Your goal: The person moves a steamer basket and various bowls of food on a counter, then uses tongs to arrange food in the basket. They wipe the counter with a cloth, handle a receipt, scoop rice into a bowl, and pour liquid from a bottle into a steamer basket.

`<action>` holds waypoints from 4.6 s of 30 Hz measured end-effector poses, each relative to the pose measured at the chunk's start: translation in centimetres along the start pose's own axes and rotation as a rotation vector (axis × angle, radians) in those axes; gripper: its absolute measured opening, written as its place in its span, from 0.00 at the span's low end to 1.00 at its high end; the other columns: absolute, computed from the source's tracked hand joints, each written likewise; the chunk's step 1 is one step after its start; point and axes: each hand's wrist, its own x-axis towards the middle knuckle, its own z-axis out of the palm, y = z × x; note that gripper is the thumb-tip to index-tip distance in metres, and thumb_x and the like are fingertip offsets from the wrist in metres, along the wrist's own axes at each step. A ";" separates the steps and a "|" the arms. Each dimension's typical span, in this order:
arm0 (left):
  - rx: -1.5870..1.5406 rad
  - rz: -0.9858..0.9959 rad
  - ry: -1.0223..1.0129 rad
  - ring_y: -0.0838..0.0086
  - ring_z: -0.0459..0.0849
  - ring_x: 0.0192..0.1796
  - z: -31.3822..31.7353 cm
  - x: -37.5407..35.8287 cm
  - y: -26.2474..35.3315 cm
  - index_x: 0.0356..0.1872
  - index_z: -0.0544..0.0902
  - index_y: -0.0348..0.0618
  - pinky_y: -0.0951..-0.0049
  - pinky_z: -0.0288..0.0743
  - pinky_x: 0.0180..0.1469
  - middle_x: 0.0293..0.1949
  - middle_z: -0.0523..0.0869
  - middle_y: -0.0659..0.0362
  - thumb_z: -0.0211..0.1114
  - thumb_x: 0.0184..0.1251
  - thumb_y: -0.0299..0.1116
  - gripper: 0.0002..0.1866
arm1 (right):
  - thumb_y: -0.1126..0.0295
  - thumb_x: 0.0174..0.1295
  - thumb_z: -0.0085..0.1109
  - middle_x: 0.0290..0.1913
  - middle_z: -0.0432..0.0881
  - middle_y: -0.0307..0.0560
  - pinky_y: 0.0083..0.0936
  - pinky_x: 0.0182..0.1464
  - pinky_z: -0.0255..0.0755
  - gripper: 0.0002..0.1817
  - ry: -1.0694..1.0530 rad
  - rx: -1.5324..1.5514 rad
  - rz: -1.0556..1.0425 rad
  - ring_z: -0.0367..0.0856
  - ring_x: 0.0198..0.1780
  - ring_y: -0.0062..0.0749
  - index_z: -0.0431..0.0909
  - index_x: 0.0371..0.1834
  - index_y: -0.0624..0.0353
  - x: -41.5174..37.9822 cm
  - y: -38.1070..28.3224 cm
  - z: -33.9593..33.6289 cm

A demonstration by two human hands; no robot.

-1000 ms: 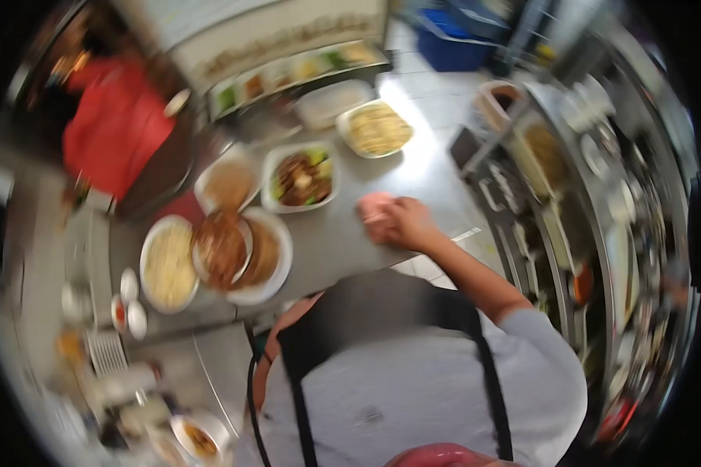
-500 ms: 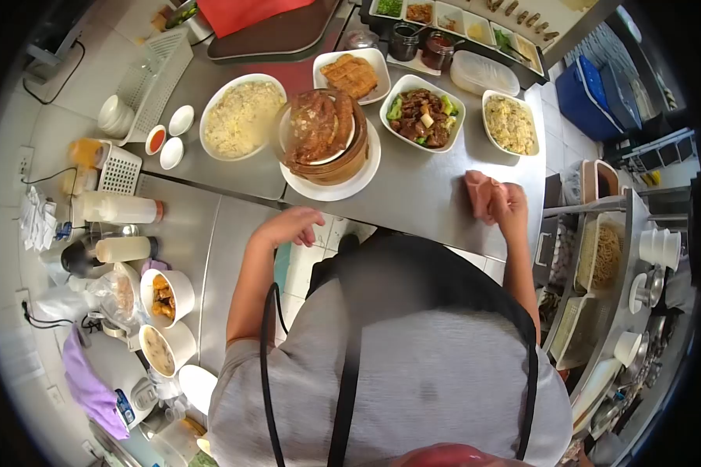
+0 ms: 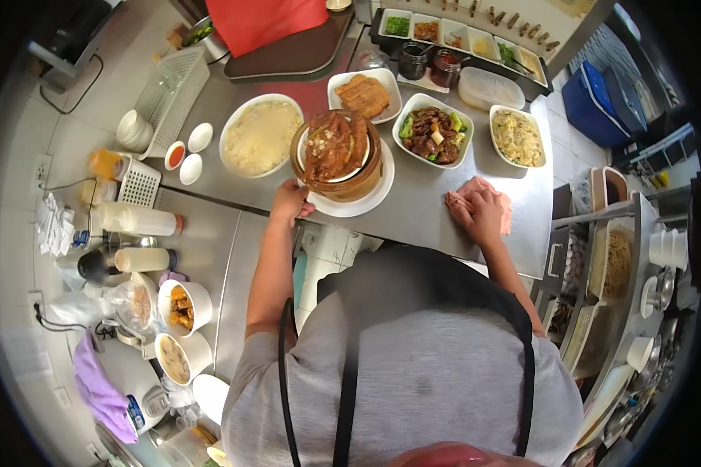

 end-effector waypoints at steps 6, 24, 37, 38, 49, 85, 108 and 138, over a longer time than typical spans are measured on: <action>-0.049 -0.036 0.033 0.74 0.77 0.15 1.7 -1.9 -0.5 0.37 0.68 0.35 0.80 0.70 0.13 0.22 0.77 0.55 0.50 0.57 0.29 0.09 | 0.60 0.48 0.54 0.29 0.73 0.47 0.32 0.36 0.64 0.11 0.016 0.207 0.072 0.71 0.33 0.38 0.75 0.24 0.58 0.7 1.1 -0.2; 0.112 0.058 -0.008 0.72 0.79 0.18 1.8 1.0 -5.0 0.56 0.54 0.48 0.78 0.73 0.15 0.30 0.79 0.54 0.50 0.58 0.26 0.25 | 0.67 0.59 0.43 0.23 0.72 0.41 0.17 0.16 0.64 0.13 -0.234 1.391 0.984 0.71 0.19 0.24 0.62 0.47 0.51 8.3 -1.6 2.6; 0.053 0.080 -0.017 0.73 0.79 0.18 2.3 -2.3 -1.0 0.60 0.47 0.53 0.78 0.73 0.16 0.31 0.79 0.54 0.50 0.55 0.23 0.32 | 0.69 0.54 0.42 0.25 0.76 0.42 0.17 0.20 0.66 0.13 -0.488 1.185 0.797 0.74 0.20 0.23 0.62 0.44 0.55 13.2 -1.1 3.8; -0.010 0.038 -0.024 0.73 0.79 0.18 2.6 -3.4 0.2 0.60 0.48 0.53 0.79 0.73 0.16 0.31 0.79 0.54 0.50 0.55 0.23 0.32 | 0.69 0.54 0.42 0.25 0.76 0.41 0.17 0.20 0.66 0.13 -0.494 1.177 0.805 0.74 0.20 0.22 0.62 0.43 0.55 13.6 -1.4 3.9; -0.402 -0.036 0.196 0.70 0.78 0.21 -3.0 -0.9 0.0 0.52 0.58 0.46 0.77 0.70 0.18 0.28 0.78 0.54 0.49 0.61 0.43 0.21 | 0.71 0.53 0.41 0.26 0.77 0.43 0.19 0.20 0.67 0.14 -0.554 1.160 0.810 0.75 0.21 0.23 0.61 0.44 0.56 16.3 -4.3 6.7; -0.742 0.166 0.246 0.68 0.78 0.31 -5.8 -1.4 -4.2 0.46 0.64 0.48 0.73 0.72 0.28 0.33 0.77 0.54 0.48 0.60 0.41 0.15 | 0.69 0.53 0.46 0.25 0.77 0.47 0.25 0.19 0.70 0.16 -0.608 0.890 0.501 0.76 0.20 0.30 0.64 0.46 0.60 21.3 -10.1 8.9; -0.044 0.020 -0.095 0.71 0.77 0.20 4.5 -2.5 -0.1 0.53 0.61 0.50 0.80 0.70 0.14 0.32 0.77 0.55 0.48 0.57 0.25 0.20 | 0.64 0.39 0.60 0.46 0.68 0.48 0.41 0.52 0.55 0.21 0.242 -0.132 0.022 0.63 0.50 0.42 0.72 0.41 0.48 -5.7 2.1 -1.6; -0.269 0.146 -0.139 0.73 0.76 0.18 17.6 -2.9 1.2 0.54 0.55 0.52 0.81 0.68 0.13 0.24 0.76 0.57 0.48 0.60 0.33 0.21 | 0.66 0.51 0.46 0.29 0.74 0.34 0.29 0.40 0.62 0.05 0.105 -0.120 -0.298 0.72 0.36 0.25 0.72 0.28 0.46 -6.3 5.0 -6.8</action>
